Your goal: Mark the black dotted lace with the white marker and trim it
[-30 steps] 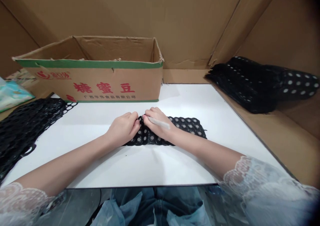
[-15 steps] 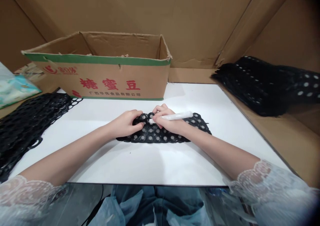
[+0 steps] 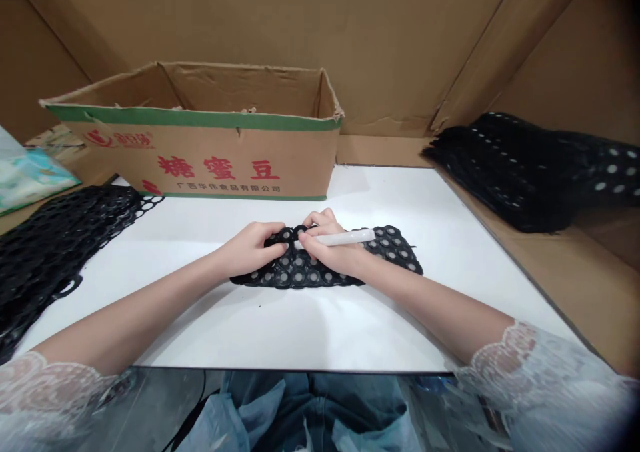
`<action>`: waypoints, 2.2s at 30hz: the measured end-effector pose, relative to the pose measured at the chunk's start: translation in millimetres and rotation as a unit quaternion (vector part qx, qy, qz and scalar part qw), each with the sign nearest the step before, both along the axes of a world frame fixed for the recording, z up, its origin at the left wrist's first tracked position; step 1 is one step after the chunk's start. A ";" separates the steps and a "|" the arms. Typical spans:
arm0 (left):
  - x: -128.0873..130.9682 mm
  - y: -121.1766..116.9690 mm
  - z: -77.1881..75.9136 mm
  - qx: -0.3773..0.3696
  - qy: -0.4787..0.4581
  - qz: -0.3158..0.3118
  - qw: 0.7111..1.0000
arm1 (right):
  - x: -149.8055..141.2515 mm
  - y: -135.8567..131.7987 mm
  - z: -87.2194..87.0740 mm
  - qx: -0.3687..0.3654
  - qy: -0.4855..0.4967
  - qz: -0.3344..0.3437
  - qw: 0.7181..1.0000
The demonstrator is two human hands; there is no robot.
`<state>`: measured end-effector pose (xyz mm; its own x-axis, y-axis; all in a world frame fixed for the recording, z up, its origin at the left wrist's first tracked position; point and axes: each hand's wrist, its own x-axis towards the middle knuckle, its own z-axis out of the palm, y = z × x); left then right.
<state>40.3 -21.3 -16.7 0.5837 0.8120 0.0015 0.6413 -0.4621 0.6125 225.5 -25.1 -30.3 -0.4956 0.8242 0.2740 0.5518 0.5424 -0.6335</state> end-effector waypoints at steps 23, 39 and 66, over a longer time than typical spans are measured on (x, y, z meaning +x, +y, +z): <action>-8.7 2.3 7.2 0.059 0.156 -0.049 0.985 | 0.5 -3.5 0.8 0.025 -0.093 0.042 0.995; -2.0 -8.6 9.0 0.138 0.179 -0.049 0.973 | 2.8 -10.2 9.0 0.053 -0.086 0.084 0.991; -8.7 -2.5 25.9 -0.192 0.051 -0.032 0.980 | 5.4 -27.1 20.0 0.160 0.197 -0.023 0.967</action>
